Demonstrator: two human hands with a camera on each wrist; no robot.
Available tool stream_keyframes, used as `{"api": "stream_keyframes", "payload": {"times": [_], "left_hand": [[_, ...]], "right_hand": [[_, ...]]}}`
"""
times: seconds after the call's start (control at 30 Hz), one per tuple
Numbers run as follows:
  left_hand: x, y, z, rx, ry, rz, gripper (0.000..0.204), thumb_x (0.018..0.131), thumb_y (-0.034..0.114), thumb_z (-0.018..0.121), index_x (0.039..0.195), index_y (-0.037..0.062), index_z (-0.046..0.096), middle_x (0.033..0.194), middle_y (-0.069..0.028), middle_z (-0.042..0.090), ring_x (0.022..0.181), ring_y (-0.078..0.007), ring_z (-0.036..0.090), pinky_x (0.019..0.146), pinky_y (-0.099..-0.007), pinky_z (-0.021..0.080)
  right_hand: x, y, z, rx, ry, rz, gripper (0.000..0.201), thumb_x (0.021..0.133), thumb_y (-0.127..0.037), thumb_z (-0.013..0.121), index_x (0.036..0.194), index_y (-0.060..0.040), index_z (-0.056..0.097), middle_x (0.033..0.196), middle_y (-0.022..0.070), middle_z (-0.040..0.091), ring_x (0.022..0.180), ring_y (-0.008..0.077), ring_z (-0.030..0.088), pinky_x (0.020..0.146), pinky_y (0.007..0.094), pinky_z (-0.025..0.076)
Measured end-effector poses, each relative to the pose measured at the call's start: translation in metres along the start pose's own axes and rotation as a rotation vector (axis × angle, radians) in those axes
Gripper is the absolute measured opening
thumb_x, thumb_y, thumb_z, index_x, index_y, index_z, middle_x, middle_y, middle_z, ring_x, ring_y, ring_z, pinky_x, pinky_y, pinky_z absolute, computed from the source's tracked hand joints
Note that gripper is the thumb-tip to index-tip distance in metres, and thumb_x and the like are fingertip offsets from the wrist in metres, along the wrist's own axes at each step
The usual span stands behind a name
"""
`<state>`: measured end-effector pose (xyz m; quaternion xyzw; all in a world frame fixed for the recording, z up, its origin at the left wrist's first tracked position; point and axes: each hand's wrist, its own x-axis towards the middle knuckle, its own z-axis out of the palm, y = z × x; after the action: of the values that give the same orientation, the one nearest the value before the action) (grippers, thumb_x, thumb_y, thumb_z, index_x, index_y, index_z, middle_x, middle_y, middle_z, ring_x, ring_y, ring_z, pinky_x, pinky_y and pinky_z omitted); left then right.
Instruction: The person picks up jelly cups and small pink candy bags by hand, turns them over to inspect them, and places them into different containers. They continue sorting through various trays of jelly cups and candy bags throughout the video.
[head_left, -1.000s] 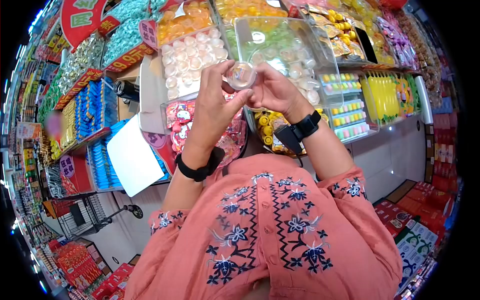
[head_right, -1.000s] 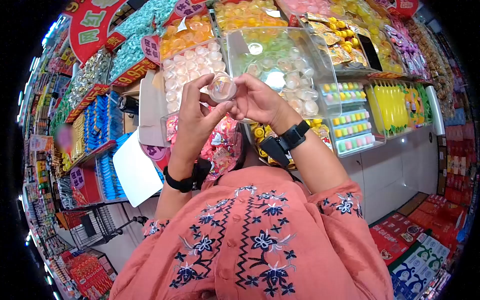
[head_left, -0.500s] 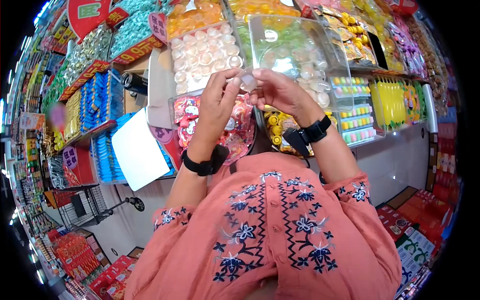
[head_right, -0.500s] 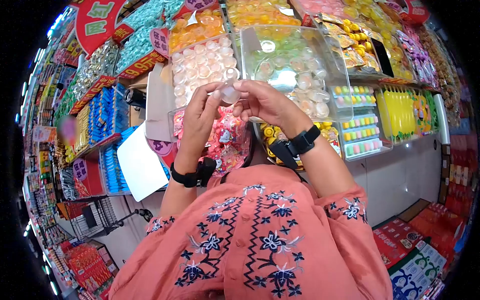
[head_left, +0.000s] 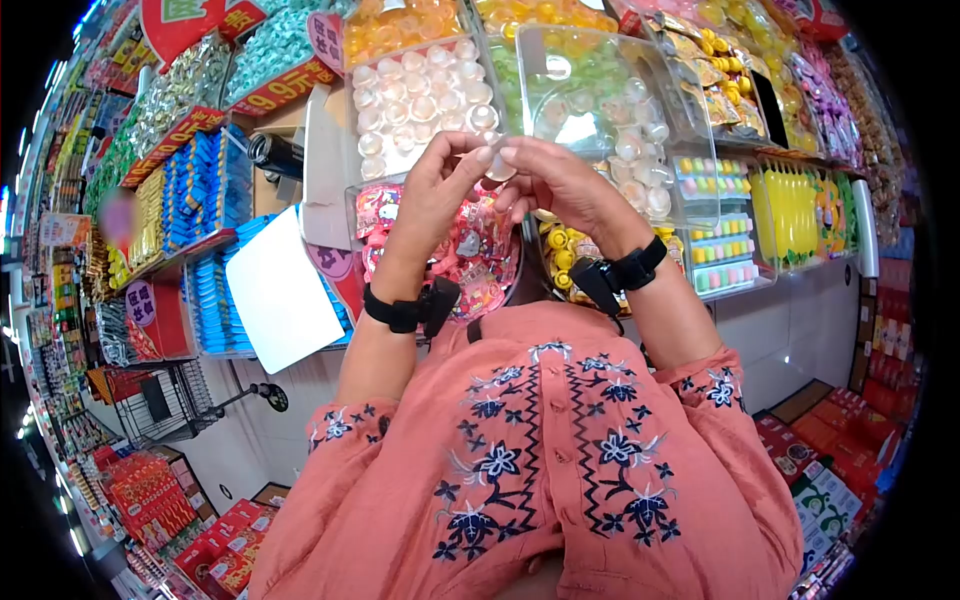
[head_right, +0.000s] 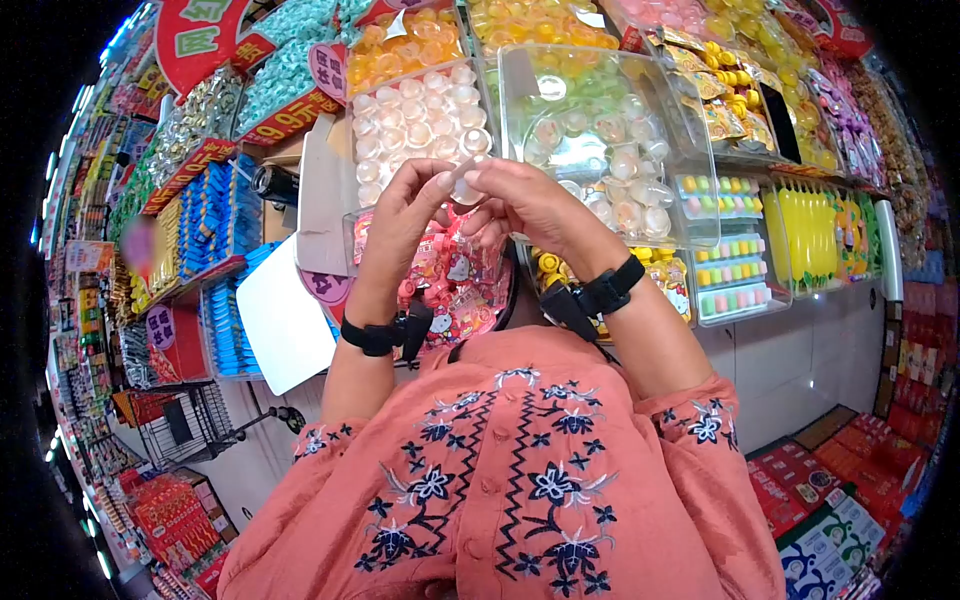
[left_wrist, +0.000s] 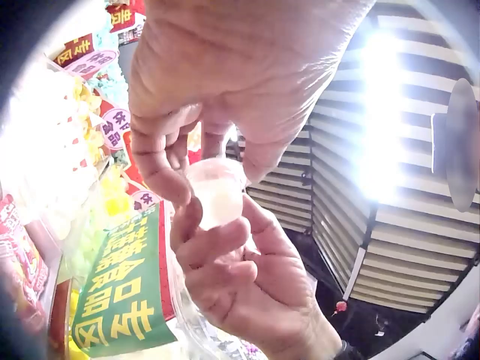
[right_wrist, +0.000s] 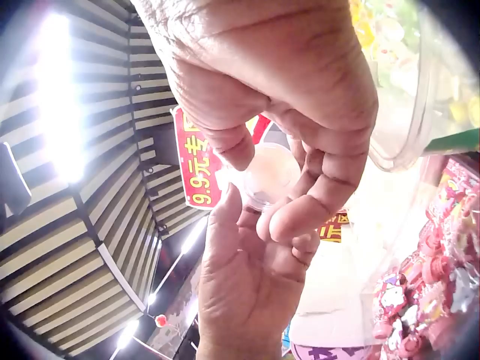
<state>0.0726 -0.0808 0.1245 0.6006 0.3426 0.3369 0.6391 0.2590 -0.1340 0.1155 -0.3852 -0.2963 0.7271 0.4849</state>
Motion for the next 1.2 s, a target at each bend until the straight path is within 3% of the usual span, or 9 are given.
{"api": "stream_keyframes", "payload": {"times": [0.2, 0.3, 0.4, 0.5, 0.6, 0.7, 0.73, 0.83, 1.2], "left_hand": [[0.006, 0.009, -0.023, 0.211, -0.239, -0.071, 0.039, 0.091, 0.027, 0.07, 0.118, 0.0027, 0.057, 0.102, -0.003, 0.062, 0.09, -0.0091, 0.059, 0.073, -0.0226, 0.049], [0.008, 0.005, -0.028, 0.338, -0.239, -0.01, 0.046, 0.088, 0.029, 0.073, 0.12, 0.0009, 0.056, 0.103, -0.0036, 0.062, 0.09, -0.0113, 0.059, 0.076, -0.0242, 0.05], [0.01, 0.003, -0.033, 0.436, -0.282, -0.082, 0.059, 0.082, 0.036, 0.076, 0.12, -0.0039, 0.057, 0.101, -0.0125, 0.064, 0.088, -0.0177, 0.06, 0.081, -0.031, 0.049], [0.017, 0.007, -0.038, 0.516, -0.26, -0.123, 0.051, 0.084, 0.029, 0.075, 0.122, -0.0008, 0.056, 0.104, -0.0072, 0.063, 0.089, -0.0116, 0.059, 0.077, -0.0252, 0.049], [0.044, -0.013, -0.062, 0.62, -0.002, -0.071, 0.057, 0.082, 0.032, 0.076, 0.123, -0.0026, 0.055, 0.105, -0.013, 0.065, 0.092, -0.0179, 0.062, 0.079, -0.0303, 0.05], [0.066, -0.028, -0.084, 1.003, 0.18, 0.032, 0.066, 0.078, 0.038, 0.077, 0.123, -0.0049, 0.054, 0.107, -0.0194, 0.065, 0.094, -0.0286, 0.065, 0.081, -0.0362, 0.051], [0.07, -0.032, -0.088, 1.038, 0.187, -0.013, 0.072, 0.076, 0.044, 0.075, 0.122, -0.0062, 0.053, 0.109, -0.0265, 0.065, 0.099, -0.0372, 0.065, 0.083, -0.0409, 0.05], [0.08, -0.044, -0.087, 1.242, 0.196, -0.091, 0.059, 0.075, 0.041, 0.074, 0.109, -0.0048, 0.056, 0.101, -0.027, 0.067, 0.095, -0.0405, 0.065, 0.082, -0.0452, 0.051], [0.103, -0.111, -0.1, 1.5, 0.089, -0.257, 0.058, 0.075, 0.045, 0.072, 0.107, -0.0009, 0.057, 0.097, -0.0225, 0.07, 0.091, -0.0362, 0.068, 0.079, -0.0438, 0.053]], "right_hand": [[-0.001, 0.002, -0.001, -0.201, -0.051, 0.038, 0.033, 0.095, -0.026, 0.062, 0.117, -0.0026, 0.055, 0.092, 0.0063, 0.066, 0.071, 0.0123, 0.068, 0.06, 0.0234, 0.056], [-0.004, 0.001, 0.001, -0.295, -0.082, 0.068, 0.035, 0.095, -0.021, 0.061, 0.122, -0.001, 0.052, 0.101, 0.0085, 0.065, 0.084, 0.0158, 0.068, 0.069, 0.0266, 0.056], [-0.001, 0.008, -0.002, -0.305, -0.086, 0.024, 0.04, 0.095, -0.021, 0.06, 0.127, 0.0009, 0.05, 0.104, 0.01, 0.065, 0.084, 0.0172, 0.067, 0.072, 0.0277, 0.057], [-0.004, 0.001, 0.006, -0.288, -0.028, 0.013, 0.042, 0.095, -0.021, 0.059, 0.129, 0.0021, 0.048, 0.11, 0.0119, 0.064, 0.087, 0.0183, 0.067, 0.075, 0.0293, 0.057], [-0.005, 0.0, -0.001, -0.313, 0.053, -0.057, 0.043, 0.096, -0.022, 0.058, 0.129, 0.0036, 0.048, 0.114, 0.0139, 0.062, 0.091, 0.0188, 0.067, 0.076, 0.0309, 0.058], [-0.014, -0.012, 0.004, -0.333, 0.108, -0.055, 0.045, 0.096, -0.024, 0.057, 0.129, 0.0046, 0.048, 0.118, 0.0154, 0.061, 0.092, 0.0189, 0.066, 0.077, 0.0318, 0.058], [-0.016, -0.011, 0.001, -0.328, 0.1, -0.073, 0.045, 0.096, -0.025, 0.057, 0.128, 0.0052, 0.048, 0.117, 0.0157, 0.061, 0.09, 0.0188, 0.066, 0.077, 0.032, 0.058], [-0.021, -0.01, 0.0, -0.312, 0.105, -0.079, 0.044, 0.096, -0.025, 0.057, 0.128, 0.0044, 0.049, 0.117, 0.0154, 0.062, 0.09, 0.0187, 0.066, 0.077, 0.0313, 0.057], [-0.035, -0.012, -0.007, -0.313, 0.14, -0.069, 0.044, 0.095, -0.029, 0.057, 0.126, 0.0011, 0.052, 0.113, 0.0133, 0.063, 0.088, 0.0149, 0.066, 0.072, 0.0272, 0.055]]}}
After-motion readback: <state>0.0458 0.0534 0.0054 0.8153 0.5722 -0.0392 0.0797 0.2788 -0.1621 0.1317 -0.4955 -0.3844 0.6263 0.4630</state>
